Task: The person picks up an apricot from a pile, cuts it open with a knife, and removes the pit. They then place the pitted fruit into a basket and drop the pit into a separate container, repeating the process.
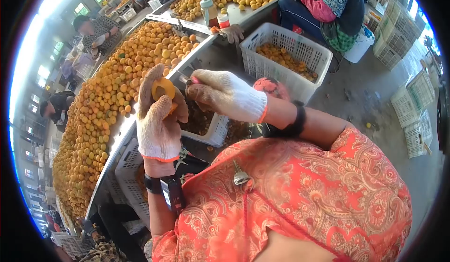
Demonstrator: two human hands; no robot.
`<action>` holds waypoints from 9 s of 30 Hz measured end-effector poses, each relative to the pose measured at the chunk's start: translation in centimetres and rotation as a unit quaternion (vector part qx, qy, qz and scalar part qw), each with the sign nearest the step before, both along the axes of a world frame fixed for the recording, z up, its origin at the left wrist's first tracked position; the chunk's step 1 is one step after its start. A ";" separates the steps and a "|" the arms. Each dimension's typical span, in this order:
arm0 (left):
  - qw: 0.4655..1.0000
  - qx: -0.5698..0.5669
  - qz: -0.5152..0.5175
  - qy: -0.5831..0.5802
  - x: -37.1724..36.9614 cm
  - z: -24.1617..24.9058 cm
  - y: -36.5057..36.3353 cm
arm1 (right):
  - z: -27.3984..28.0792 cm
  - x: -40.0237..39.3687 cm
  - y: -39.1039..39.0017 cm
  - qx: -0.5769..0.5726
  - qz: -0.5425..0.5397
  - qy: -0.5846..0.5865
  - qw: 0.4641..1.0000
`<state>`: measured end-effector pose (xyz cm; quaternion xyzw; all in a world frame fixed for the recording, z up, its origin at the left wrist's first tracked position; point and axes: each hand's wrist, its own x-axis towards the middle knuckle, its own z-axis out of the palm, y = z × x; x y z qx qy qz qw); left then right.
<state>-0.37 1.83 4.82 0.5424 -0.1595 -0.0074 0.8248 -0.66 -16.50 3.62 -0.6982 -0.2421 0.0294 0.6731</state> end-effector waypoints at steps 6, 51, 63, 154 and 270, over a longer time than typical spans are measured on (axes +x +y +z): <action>0.997 0.025 -0.045 0.060 0.0 -0.5 0.0 | -0.4 0.5 0.5 0.135 -0.038 -0.005 0.990; 0.992 0.086 -0.023 0.090 2.6 -4.7 -1.7 | -0.1 3.3 -0.3 -0.100 -0.289 -0.152 0.940; 0.979 0.031 0.027 0.199 2.5 -4.5 -0.3 | -3.9 4.7 1.4 -0.131 -0.121 -0.179 0.968; 0.875 0.165 -0.423 0.168 6.2 -12.7 -15.8 | -10.6 18.3 -13.5 0.605 -0.148 0.338 0.706; 0.988 -0.119 0.094 -0.015 3.5 0.0 4.9 | -0.7 4.6 6.2 -0.125 -0.041 -0.165 0.977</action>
